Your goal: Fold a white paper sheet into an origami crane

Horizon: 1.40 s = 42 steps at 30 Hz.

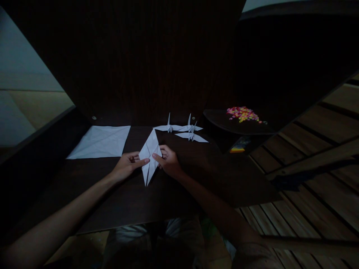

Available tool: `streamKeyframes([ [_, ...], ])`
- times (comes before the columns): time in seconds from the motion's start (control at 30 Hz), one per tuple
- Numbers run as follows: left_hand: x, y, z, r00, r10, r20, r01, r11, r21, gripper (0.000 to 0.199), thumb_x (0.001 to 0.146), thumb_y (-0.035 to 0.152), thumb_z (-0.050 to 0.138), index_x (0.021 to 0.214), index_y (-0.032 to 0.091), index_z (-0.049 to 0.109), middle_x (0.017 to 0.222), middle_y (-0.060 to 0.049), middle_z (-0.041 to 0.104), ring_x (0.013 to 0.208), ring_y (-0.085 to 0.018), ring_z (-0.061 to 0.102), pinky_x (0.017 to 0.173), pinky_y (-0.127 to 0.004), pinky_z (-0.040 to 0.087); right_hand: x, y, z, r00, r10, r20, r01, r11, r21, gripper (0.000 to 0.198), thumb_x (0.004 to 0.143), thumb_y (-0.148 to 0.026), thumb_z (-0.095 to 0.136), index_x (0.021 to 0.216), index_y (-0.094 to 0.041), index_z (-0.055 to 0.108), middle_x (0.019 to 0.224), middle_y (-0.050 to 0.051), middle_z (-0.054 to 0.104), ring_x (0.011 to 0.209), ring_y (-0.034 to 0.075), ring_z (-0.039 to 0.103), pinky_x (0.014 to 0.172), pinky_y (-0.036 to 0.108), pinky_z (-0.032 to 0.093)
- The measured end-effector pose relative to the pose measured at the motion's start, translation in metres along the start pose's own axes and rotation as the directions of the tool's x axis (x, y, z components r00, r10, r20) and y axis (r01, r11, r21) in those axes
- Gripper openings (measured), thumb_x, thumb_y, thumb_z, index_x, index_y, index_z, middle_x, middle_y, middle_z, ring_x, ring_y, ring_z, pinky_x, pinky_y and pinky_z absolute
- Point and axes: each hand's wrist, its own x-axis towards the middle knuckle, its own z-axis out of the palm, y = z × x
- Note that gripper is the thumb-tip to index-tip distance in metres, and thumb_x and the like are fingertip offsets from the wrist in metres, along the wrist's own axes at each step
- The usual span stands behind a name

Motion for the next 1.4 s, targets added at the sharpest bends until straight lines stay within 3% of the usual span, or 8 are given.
streamKeyframes([
  [0.13, 0.0016, -0.0026, -0.0006, 1.0, 0.0, -0.028, 0.0, 1.0, -0.005, 0.036, 0.062, 0.036, 0.079, 0.087, 0.011, 0.067, 0.083, -0.007, 0.073, 0.076, -0.02, 0.068, 0.073, -0.031, 0.052, 0.0007, -0.001, 0.0009, 1.0, 0.01, -0.017, -0.009, 0.999, 0.043, 0.056, 0.064, -0.035, 0.074, 0.107, -0.023, 0.039, 0.083, 0.0, 0.065, 0.05, 0.009, 0.055, 0.035, 0.016, 0.039],
  [0.33, 0.0017, -0.0044, 0.0004, 0.998, 0.033, -0.046, -0.032, 0.999, 0.018, 0.037, 0.064, 0.036, 0.078, 0.087, 0.011, 0.063, 0.08, -0.005, 0.071, 0.074, -0.019, 0.067, 0.071, -0.03, 0.053, -0.0001, 0.0002, 0.0019, 1.0, -0.022, -0.018, 0.024, 0.995, 0.101, 0.05, 0.066, -0.033, 0.073, 0.095, -0.025, 0.033, 0.075, -0.005, 0.061, 0.049, 0.008, 0.054, 0.036, 0.015, 0.04],
  [0.53, -0.0029, -0.0014, 0.0048, 0.983, 0.169, -0.067, -0.169, 0.986, -0.004, 0.068, 0.069, 0.028, 0.074, 0.126, 0.024, 0.038, 0.076, 0.004, 0.061, 0.065, -0.013, 0.064, 0.061, -0.025, 0.052, -0.0005, 0.0015, 0.0028, 0.999, -0.031, -0.026, 0.032, 0.998, 0.048, 0.038, 0.07, -0.032, 0.069, 0.091, -0.023, 0.039, 0.072, -0.005, 0.06, 0.047, 0.007, 0.051, 0.035, 0.014, 0.038],
  [0.93, 0.0004, -0.0025, 0.0009, 0.98, 0.161, -0.113, -0.146, 0.981, 0.131, 0.043, 0.07, 0.035, 0.073, 0.103, 0.017, 0.052, 0.071, 0.005, 0.055, 0.052, -0.008, 0.053, 0.054, -0.022, 0.044, -0.0008, -0.0008, 0.0025, 0.999, 0.017, -0.041, -0.016, 1.0, 0.022, 0.044, 0.068, -0.036, 0.07, 0.097, -0.022, 0.042, 0.079, 0.0, 0.065, 0.052, 0.008, 0.053, 0.037, 0.014, 0.036],
  [1.03, -0.0015, -0.0018, 0.0009, 0.954, 0.262, -0.144, -0.21, 0.93, 0.302, 0.037, 0.073, 0.035, 0.07, 0.103, 0.018, 0.056, 0.078, 0.001, 0.058, 0.063, -0.012, 0.056, 0.058, -0.022, 0.044, -0.0007, -0.0012, 0.0031, 0.999, 0.01, -0.036, -0.01, 1.0, 0.006, 0.04, 0.07, -0.037, 0.068, 0.095, -0.021, 0.042, 0.075, -0.002, 0.062, 0.049, 0.007, 0.05, 0.036, 0.015, 0.036],
  [1.2, -0.0045, 0.0008, 0.0015, 0.842, 0.522, -0.14, -0.362, 0.737, 0.57, 0.025, 0.077, 0.033, 0.067, 0.098, 0.02, 0.062, 0.11, -0.006, 0.054, 0.1, -0.019, 0.054, 0.076, -0.027, 0.048, -0.0007, 0.0008, 0.0044, 0.999, -0.015, -0.04, 0.015, 1.0, 0.006, 0.037, 0.072, -0.037, 0.066, 0.095, -0.022, 0.042, 0.072, -0.003, 0.06, 0.047, 0.007, 0.048, 0.036, 0.016, 0.035],
  [1.3, -0.0052, 0.0016, 0.0017, 0.811, 0.569, -0.138, -0.361, 0.672, 0.647, 0.022, 0.077, 0.033, 0.067, 0.095, 0.021, 0.064, 0.108, -0.006, 0.054, 0.101, -0.02, 0.054, 0.079, -0.03, 0.048, -0.0025, 0.0002, 0.0056, 0.996, -0.018, -0.084, 0.02, 1.0, 0.018, 0.039, 0.071, -0.035, 0.067, 0.095, -0.023, 0.039, 0.074, -0.003, 0.06, 0.049, 0.008, 0.05, 0.039, 0.017, 0.037],
  [1.4, -0.0067, 0.0028, 0.0029, 0.829, 0.549, -0.109, -0.357, 0.669, 0.651, 0.021, 0.078, 0.034, 0.066, 0.094, 0.02, 0.065, 0.098, -0.006, 0.059, 0.09, -0.019, 0.057, 0.078, -0.031, 0.048, -0.0051, -0.0024, 0.0064, 0.987, -0.048, -0.153, 0.047, 0.999, -0.009, 0.04, 0.069, -0.033, 0.069, 0.091, -0.023, 0.037, 0.074, -0.003, 0.059, 0.055, 0.01, 0.054, 0.045, 0.02, 0.041],
])
